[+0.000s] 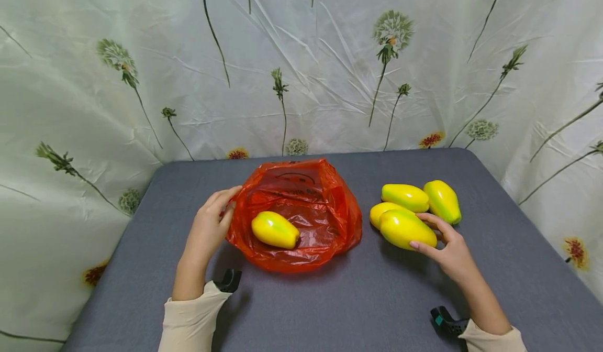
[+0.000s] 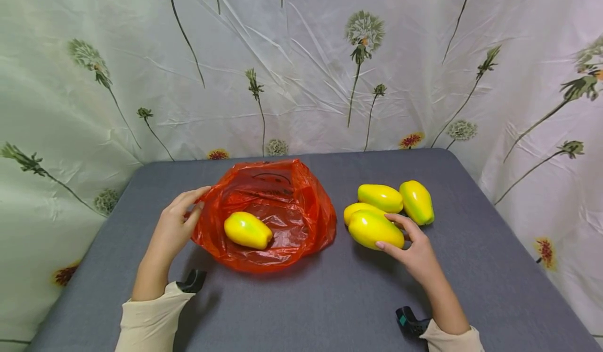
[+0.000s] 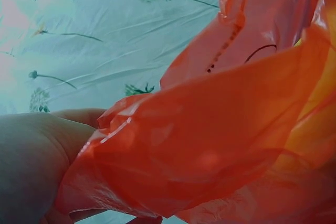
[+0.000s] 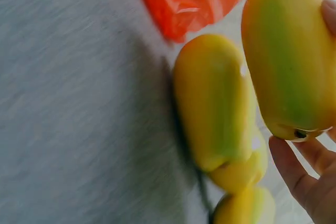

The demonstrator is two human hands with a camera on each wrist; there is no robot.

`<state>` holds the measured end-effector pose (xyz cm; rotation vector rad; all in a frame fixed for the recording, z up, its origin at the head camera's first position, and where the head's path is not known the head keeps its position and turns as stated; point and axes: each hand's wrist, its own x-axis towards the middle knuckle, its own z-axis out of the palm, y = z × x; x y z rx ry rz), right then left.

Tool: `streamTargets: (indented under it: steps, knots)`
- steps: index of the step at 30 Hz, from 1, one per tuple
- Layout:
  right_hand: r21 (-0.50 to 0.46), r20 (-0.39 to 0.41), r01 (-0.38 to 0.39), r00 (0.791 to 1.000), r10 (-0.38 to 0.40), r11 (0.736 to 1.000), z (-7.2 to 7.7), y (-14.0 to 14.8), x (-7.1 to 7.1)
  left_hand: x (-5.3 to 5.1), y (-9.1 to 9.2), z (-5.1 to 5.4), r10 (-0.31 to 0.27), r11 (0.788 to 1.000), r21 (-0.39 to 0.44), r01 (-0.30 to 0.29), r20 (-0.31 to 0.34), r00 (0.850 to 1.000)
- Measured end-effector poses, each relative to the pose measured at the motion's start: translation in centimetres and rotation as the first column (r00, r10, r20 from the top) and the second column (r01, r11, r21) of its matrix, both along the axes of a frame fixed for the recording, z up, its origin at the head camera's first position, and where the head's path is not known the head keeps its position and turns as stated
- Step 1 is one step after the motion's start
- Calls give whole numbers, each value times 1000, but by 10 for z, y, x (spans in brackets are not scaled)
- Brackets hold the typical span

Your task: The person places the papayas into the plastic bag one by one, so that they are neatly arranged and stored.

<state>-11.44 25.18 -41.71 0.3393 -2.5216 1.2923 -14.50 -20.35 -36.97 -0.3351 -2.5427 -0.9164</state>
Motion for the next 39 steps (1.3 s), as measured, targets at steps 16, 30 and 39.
streamTargets:
  steps: [16, 30, 39]
  knots:
    - [-60, -92, -59, 994, 53, 996, 78, -69, -12, 0, 0, 1, 8, 1000, -1, -8, 24, 1000]
    - [-129, -132, -213, 972, 197, 968, 77, -116, -51, 1, 0, 2, 13, 1000, -2, -13, 26, 1000]
    - [-128, -104, -326, 944, 314, 937, 78, -158, -61, 1, -1, 3, 4, 1000, 3, -4, 9, 1000]
